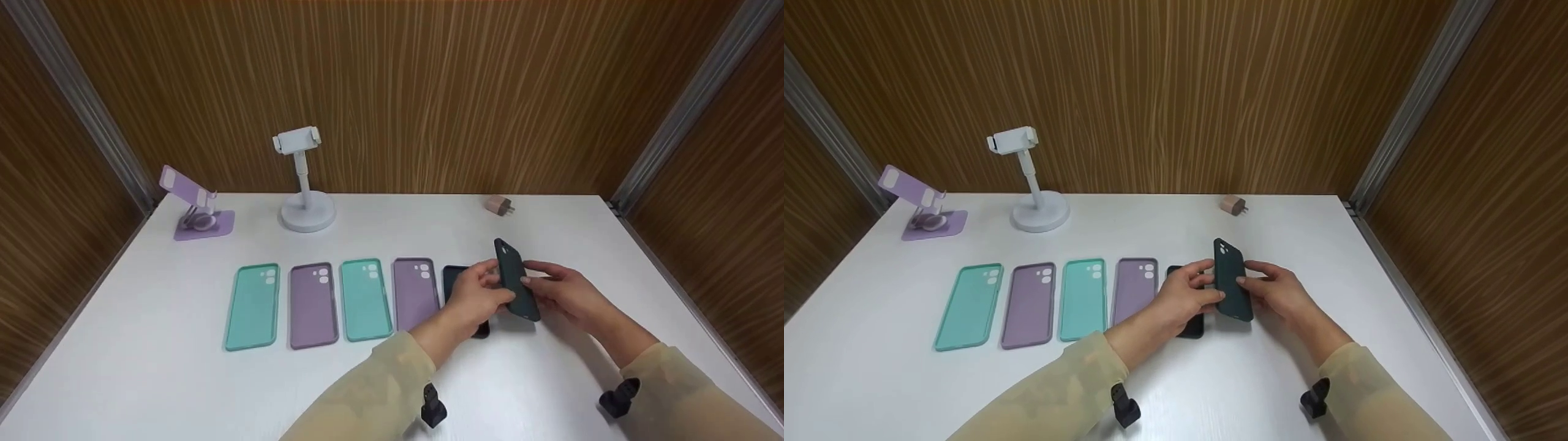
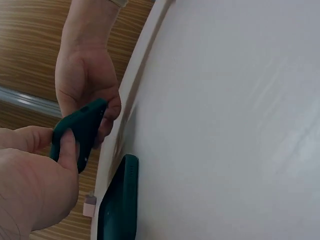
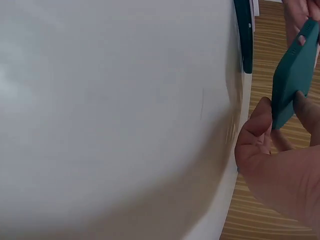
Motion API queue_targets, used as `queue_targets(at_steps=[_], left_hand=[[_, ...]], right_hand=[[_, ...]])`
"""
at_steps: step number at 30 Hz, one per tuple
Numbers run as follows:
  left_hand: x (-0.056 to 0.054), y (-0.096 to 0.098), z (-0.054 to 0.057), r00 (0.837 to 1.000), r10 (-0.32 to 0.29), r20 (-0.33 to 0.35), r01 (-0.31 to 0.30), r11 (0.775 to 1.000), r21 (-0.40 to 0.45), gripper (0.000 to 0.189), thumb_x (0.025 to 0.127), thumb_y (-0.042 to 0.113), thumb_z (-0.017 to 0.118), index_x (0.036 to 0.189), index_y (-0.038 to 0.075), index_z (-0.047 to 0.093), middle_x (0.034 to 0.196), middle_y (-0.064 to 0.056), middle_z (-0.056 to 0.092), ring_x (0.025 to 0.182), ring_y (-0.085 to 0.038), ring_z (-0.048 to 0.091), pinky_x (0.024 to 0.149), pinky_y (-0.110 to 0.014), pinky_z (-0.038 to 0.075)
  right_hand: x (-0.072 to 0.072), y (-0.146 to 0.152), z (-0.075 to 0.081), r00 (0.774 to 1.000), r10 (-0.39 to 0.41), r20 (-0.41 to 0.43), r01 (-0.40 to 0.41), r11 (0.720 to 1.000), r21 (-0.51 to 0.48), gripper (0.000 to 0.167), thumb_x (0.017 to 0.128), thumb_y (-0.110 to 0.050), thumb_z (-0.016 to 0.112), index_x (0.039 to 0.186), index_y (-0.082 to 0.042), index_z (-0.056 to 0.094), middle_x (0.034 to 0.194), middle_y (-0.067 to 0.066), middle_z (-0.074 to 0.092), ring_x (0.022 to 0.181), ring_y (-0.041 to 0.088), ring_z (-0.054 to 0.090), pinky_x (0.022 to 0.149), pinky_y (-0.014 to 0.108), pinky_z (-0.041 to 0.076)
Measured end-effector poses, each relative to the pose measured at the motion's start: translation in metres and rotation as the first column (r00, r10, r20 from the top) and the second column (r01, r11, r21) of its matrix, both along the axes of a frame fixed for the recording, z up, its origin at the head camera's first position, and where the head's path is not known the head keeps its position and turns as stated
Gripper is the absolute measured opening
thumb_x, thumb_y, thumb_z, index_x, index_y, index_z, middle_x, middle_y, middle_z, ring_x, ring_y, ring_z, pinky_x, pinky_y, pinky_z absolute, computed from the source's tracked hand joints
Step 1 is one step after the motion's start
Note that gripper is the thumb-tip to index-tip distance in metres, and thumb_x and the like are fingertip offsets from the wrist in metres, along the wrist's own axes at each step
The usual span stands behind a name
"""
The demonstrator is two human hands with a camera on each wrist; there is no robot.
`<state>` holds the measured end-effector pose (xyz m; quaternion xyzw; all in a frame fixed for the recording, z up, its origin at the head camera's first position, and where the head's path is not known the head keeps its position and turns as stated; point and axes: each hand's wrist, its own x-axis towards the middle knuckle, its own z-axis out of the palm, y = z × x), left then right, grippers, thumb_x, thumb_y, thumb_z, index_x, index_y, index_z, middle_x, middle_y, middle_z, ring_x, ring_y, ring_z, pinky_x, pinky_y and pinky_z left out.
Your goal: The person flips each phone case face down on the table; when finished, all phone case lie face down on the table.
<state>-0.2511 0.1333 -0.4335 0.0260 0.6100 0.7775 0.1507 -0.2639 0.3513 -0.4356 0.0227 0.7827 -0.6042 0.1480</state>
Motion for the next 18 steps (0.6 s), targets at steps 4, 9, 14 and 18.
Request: queue_targets(at_steps=[4,9,14,18], left_hand=[[-0.004,0.002,-0.006,0.999,0.01,-0.041,-0.014,0.996,-0.086,0.061,0.088,-0.012,0.076,0.145,0.004,0.062,0.111,-0.005,0.069,0.097,-0.018,0.071,0.081,-0.036,0.062],[-0.009,0.004,-0.013,0.997,0.033,-0.075,-0.046,0.983,-0.177,0.06,0.086,-0.012,0.078,0.142,0.005,0.066,0.1,-0.003,0.064,0.085,-0.013,0.064,0.074,-0.029,0.059],[-0.011,0.006,-0.016,0.993,0.049,-0.106,-0.076,0.962,-0.264,0.058,0.085,-0.01,0.08,0.14,0.006,0.068,0.096,-0.002,0.063,0.084,-0.011,0.059,0.072,-0.025,0.054],[-0.014,0.009,-0.019,0.991,0.049,-0.122,-0.084,0.952,-0.293,0.058,0.084,-0.011,0.079,0.139,0.005,0.068,0.095,-0.003,0.063,0.082,-0.011,0.058,0.07,-0.024,0.052]], right_hand=[[0.0,0.002,0.0,1.0,-0.013,-0.028,0.015,0.995,0.096,0.07,0.107,-0.027,0.066,0.164,-0.001,0.035,0.14,0.024,0.062,0.107,0.018,0.07,0.091,0.028,0.057],[0.001,0.003,0.002,0.997,0.002,-0.077,0.014,0.98,0.2,0.071,0.105,-0.026,0.069,0.163,-0.001,0.037,0.143,0.03,0.058,0.107,0.02,0.069,0.092,0.033,0.058],[0.0,0.005,0.004,0.996,0.004,-0.09,0.02,0.965,0.261,0.072,0.104,-0.026,0.071,0.163,-0.002,0.037,0.143,0.031,0.057,0.11,0.024,0.069,0.093,0.033,0.058],[0.0,0.005,0.002,0.994,-0.007,-0.105,0.036,0.961,0.276,0.072,0.103,-0.025,0.072,0.163,-0.003,0.039,0.142,0.03,0.059,0.108,0.026,0.066,0.085,0.034,0.058]])
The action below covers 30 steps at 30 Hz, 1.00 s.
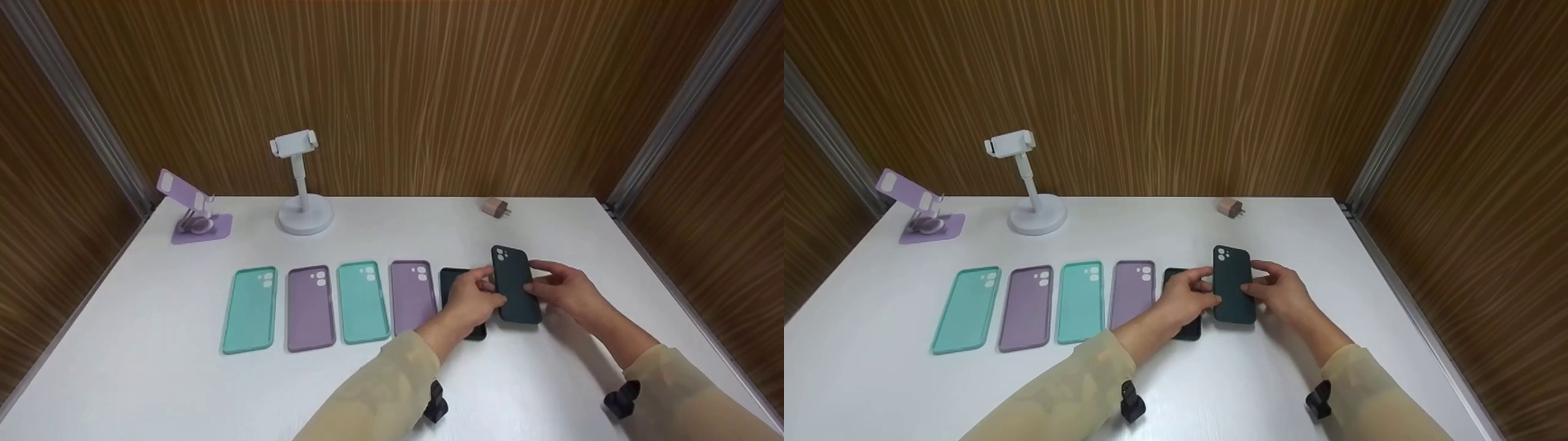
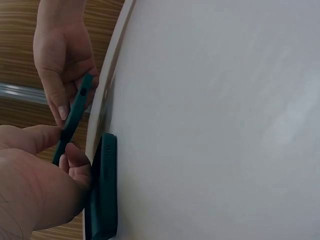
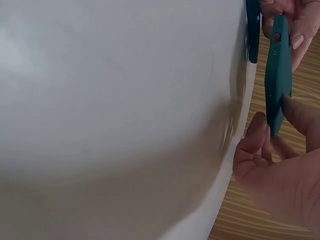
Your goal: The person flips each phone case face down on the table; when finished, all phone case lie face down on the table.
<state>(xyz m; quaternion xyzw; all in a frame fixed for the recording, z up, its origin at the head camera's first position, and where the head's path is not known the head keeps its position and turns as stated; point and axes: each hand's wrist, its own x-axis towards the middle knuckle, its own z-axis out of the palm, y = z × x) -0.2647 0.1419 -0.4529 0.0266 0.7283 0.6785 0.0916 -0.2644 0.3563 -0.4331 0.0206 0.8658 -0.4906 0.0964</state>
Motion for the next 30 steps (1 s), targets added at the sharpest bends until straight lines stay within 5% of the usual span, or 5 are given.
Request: queue_targets(at_steps=[12,19,30], left_hand=[[-0.001,0.001,-0.003,0.999,0.034,-0.032,-0.038,0.992,-0.119,0.061,0.082,-0.01,0.083,0.139,0.006,0.069,0.094,-0.001,0.066,0.083,-0.008,0.057,0.077,-0.023,0.054],[-0.001,0.002,-0.007,0.995,-0.004,-0.099,-0.017,0.978,-0.206,0.06,0.082,-0.009,0.082,0.139,0.005,0.069,0.098,0.0,0.068,0.087,-0.008,0.061,0.087,-0.025,0.053],[-0.001,0.005,-0.007,0.994,-0.034,-0.107,0.005,0.964,-0.266,0.059,0.086,-0.005,0.081,0.142,0.004,0.066,0.116,-0.006,0.074,0.111,-0.017,0.067,0.101,-0.03,0.052]], right_hand=[[-0.005,-0.001,-0.006,0.999,-0.004,-0.05,0.008,0.996,0.085,0.07,0.102,-0.019,0.073,0.162,-0.006,0.041,0.133,0.024,0.064,0.106,0.028,0.061,0.079,0.031,0.056],[-0.006,0.003,-0.012,0.997,0.032,-0.074,-0.025,0.995,0.1,0.069,0.101,-0.019,0.074,0.161,-0.004,0.043,0.134,0.024,0.065,0.115,0.031,0.061,0.085,0.026,0.053],[-0.004,0.007,-0.013,0.995,0.083,-0.052,-0.075,0.989,0.127,0.069,0.101,-0.021,0.074,0.16,-0.002,0.044,0.142,0.024,0.06,0.13,0.043,0.056,0.11,0.054,0.047]])
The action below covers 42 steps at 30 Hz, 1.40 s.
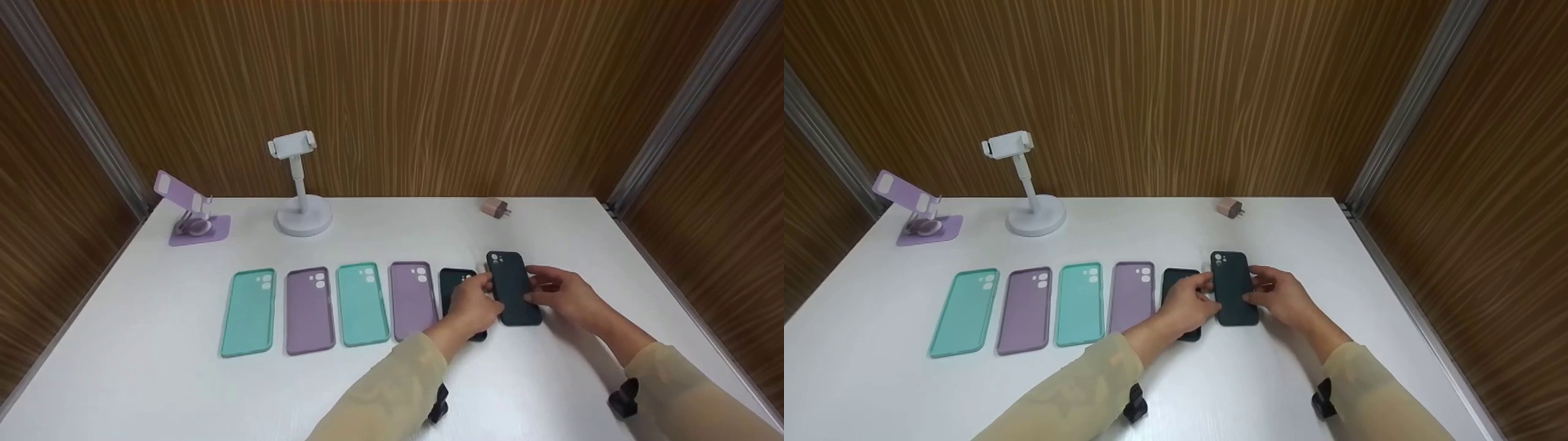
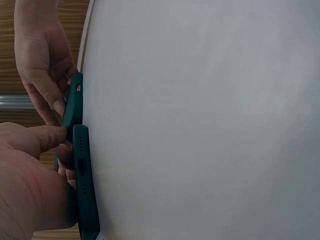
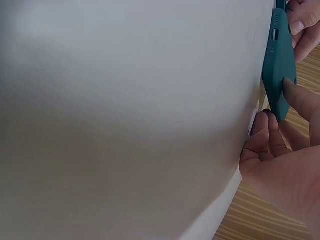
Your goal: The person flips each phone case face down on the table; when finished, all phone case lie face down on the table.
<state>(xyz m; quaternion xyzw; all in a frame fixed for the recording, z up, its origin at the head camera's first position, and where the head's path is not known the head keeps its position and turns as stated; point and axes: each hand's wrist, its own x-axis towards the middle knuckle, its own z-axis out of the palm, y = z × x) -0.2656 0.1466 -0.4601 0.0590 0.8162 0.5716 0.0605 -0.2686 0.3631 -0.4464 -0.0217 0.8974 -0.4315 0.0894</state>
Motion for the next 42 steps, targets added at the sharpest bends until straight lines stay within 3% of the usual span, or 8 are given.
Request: queue_targets(at_steps=[10,20,23,29,34,39,42], left_hand=[[-0.002,0.0,-0.001,1.0,-0.011,-0.011,0.011,1.0,-0.027,0.061,0.086,-0.001,0.083,0.143,0.004,0.065,0.129,-0.008,0.073,0.128,-0.02,0.063,0.11,-0.03,0.046],[-0.003,0.0,0.0,1.0,-0.02,0.003,0.021,0.999,-0.04,0.063,0.086,0.001,0.084,0.145,0.006,0.064,0.135,-0.008,0.071,0.127,-0.02,0.063,0.111,-0.031,0.046],[-0.002,0.001,0.002,0.999,-0.021,0.029,0.021,0.999,-0.026,0.061,0.088,0.002,0.083,0.145,0.006,0.063,0.138,-0.008,0.07,0.134,-0.022,0.06,0.113,-0.033,0.045],[0.001,-0.005,0.011,0.997,-0.038,0.071,0.032,0.996,0.083,0.058,0.092,0.004,0.082,0.146,0.009,0.063,0.137,-0.002,0.069,0.136,-0.022,0.057,0.114,-0.038,0.045],[0.003,-0.02,0.027,0.997,-0.076,0.016,0.073,0.99,0.122,0.056,0.092,0.008,0.082,0.145,0.01,0.065,0.131,0.0,0.071,0.13,-0.019,0.059,0.111,-0.036,0.046],[0.003,-0.048,0.043,0.99,-0.13,-0.058,0.134,0.987,0.083,0.055,0.094,0.011,0.081,0.146,0.013,0.064,0.134,-0.002,0.071,0.101,-0.013,0.065,0.09,-0.028,0.055],[0.002,-0.069,0.049,0.986,-0.153,-0.059,0.157,0.986,0.057,0.055,0.095,0.015,0.081,0.148,0.017,0.064,0.139,-0.001,0.068,0.093,-0.011,0.064,0.082,-0.027,0.056]], right_hand=[[0.001,0.001,-0.002,1.0,0.004,-0.005,-0.004,1.0,0.022,0.07,0.098,-0.021,0.077,0.157,0.002,0.046,0.144,0.026,0.059,0.128,0.041,0.059,0.104,0.049,0.049],[0.005,0.0,0.001,1.0,0.02,-0.013,-0.019,0.999,0.026,0.07,0.099,-0.018,0.077,0.157,0.003,0.045,0.15,0.028,0.055,0.13,0.043,0.058,0.106,0.052,0.05],[0.006,-0.001,0.001,1.0,0.021,-0.024,-0.02,0.999,0.04,0.07,0.099,-0.016,0.077,0.157,0.004,0.044,0.149,0.029,0.055,0.131,0.045,0.058,0.106,0.053,0.051],[0.007,-0.006,0.001,0.999,0.017,-0.047,-0.014,0.997,0.072,0.069,0.099,-0.016,0.076,0.157,0.004,0.045,0.147,0.029,0.056,0.13,0.046,0.058,0.105,0.054,0.052],[0.012,-0.008,0.007,0.997,0.006,-0.076,-0.001,0.998,0.064,0.067,0.101,-0.017,0.073,0.158,0.001,0.045,0.145,0.028,0.057,0.131,0.047,0.058,0.104,0.055,0.053],[0.018,-0.017,0.014,0.991,0.004,-0.13,0.003,0.998,0.059,0.063,0.101,-0.017,0.073,0.156,0.0,0.048,0.138,0.025,0.063,0.127,0.043,0.061,0.1,0.049,0.056],[0.02,-0.026,0.018,0.988,0.027,-0.155,-0.02,0.999,0.045,0.061,0.1,-0.014,0.074,0.155,0.001,0.05,0.135,0.023,0.065,0.123,0.04,0.063,0.096,0.039,0.057]])
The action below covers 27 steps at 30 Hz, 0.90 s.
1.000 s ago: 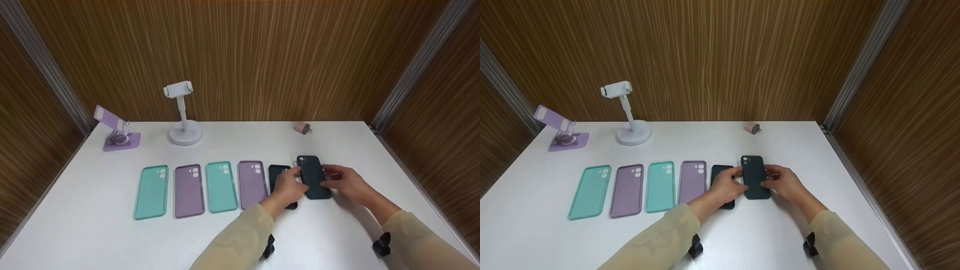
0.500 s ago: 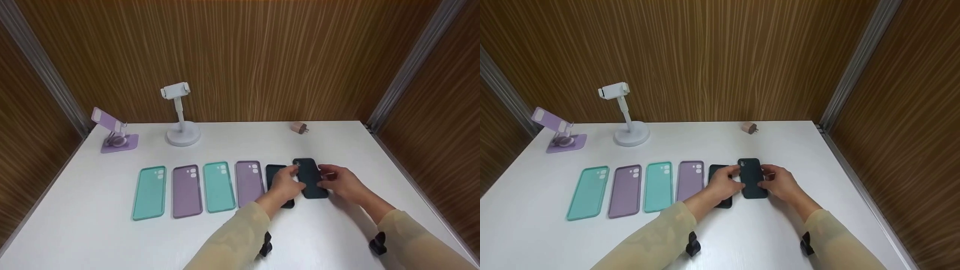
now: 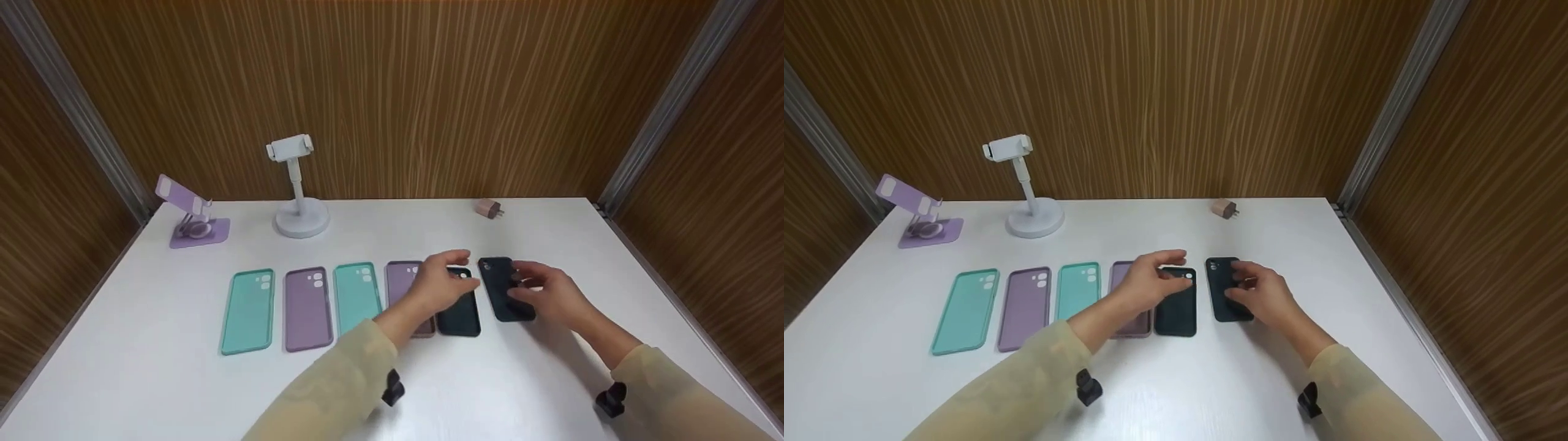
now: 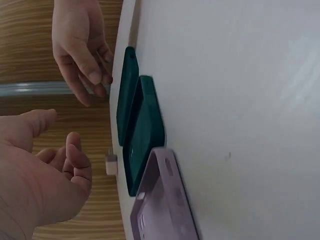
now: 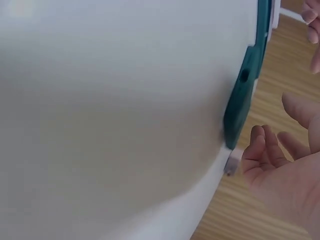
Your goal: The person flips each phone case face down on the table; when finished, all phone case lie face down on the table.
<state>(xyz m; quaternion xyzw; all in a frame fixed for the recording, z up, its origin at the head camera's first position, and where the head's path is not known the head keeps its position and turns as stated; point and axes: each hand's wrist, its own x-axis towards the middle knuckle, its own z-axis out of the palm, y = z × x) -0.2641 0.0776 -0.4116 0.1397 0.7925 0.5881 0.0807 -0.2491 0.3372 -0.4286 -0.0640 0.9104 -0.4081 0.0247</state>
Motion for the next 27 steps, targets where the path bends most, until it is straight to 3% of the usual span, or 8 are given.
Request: queue_targets(at_steps=[5,11,15,20,23,27], left_hand=[[-0.005,-0.031,0.003,1.0,-0.018,-0.003,0.018,0.998,-0.059,0.057,0.097,0.023,0.08,0.15,0.021,0.062,0.142,0.003,0.065,0.102,-0.013,0.063,0.087,-0.03,0.057],[-0.006,-0.054,-0.008,0.998,-0.047,-0.044,0.041,0.992,-0.123,0.058,0.095,0.026,0.082,0.149,0.019,0.062,0.141,0.001,0.066,0.109,-0.015,0.063,0.091,-0.032,0.055],[-0.005,-0.062,-0.019,0.998,-0.062,-0.026,0.058,0.989,-0.138,0.061,0.094,0.027,0.083,0.151,0.019,0.061,0.141,-0.001,0.065,0.108,-0.016,0.064,0.088,-0.033,0.058],[-0.003,-0.069,-0.029,0.997,-0.074,-0.004,0.072,0.985,-0.155,0.065,0.093,0.026,0.085,0.152,0.016,0.06,0.142,-0.003,0.065,0.118,-0.024,0.066,0.099,-0.042,0.056],[-0.002,-0.07,-0.033,0.996,-0.084,0.018,0.086,0.985,-0.151,0.068,0.092,0.025,0.086,0.153,0.016,0.058,0.144,-0.005,0.064,0.125,-0.029,0.065,0.103,-0.045,0.055],[0.0,-0.071,-0.035,0.993,-0.114,0.024,0.116,0.983,-0.144,0.071,0.09,0.023,0.088,0.154,0.015,0.057,0.145,-0.008,0.063,0.118,-0.026,0.069,0.103,-0.044,0.054]], right_hand=[[0.002,-0.016,0.005,0.999,0.049,-0.011,-0.049,0.998,-0.027,0.061,0.1,-0.013,0.075,0.154,0.0,0.051,0.133,0.019,0.067,0.119,0.033,0.064,0.091,0.024,0.054],[0.003,-0.034,0.003,0.997,0.078,0.003,-0.077,0.995,-0.068,0.062,0.099,-0.015,0.078,0.154,-0.001,0.052,0.133,0.02,0.067,0.116,0.029,0.066,0.098,0.031,0.055],[0.003,-0.043,0.0,0.996,0.086,0.014,-0.084,0.991,-0.099,0.064,0.097,-0.013,0.079,0.154,0.0,0.052,0.134,0.022,0.066,0.116,0.029,0.067,0.098,0.031,0.055],[0.002,-0.051,-0.003,0.993,0.113,0.029,-0.109,0.987,-0.119,0.066,0.098,-0.012,0.077,0.156,0.001,0.049,0.137,0.023,0.064,0.119,0.031,0.065,0.095,0.027,0.056],[0.002,-0.053,-0.005,0.991,0.125,0.044,-0.119,0.985,-0.122,0.067,0.099,-0.012,0.077,0.157,0.001,0.047,0.141,0.025,0.062,0.121,0.034,0.065,0.095,0.03,0.057],[0.002,-0.055,-0.009,0.99,0.118,0.078,-0.108,0.986,-0.125,0.069,0.098,-0.013,0.078,0.158,0.0,0.046,0.145,0.026,0.059,0.126,0.038,0.063,0.096,0.036,0.058]])
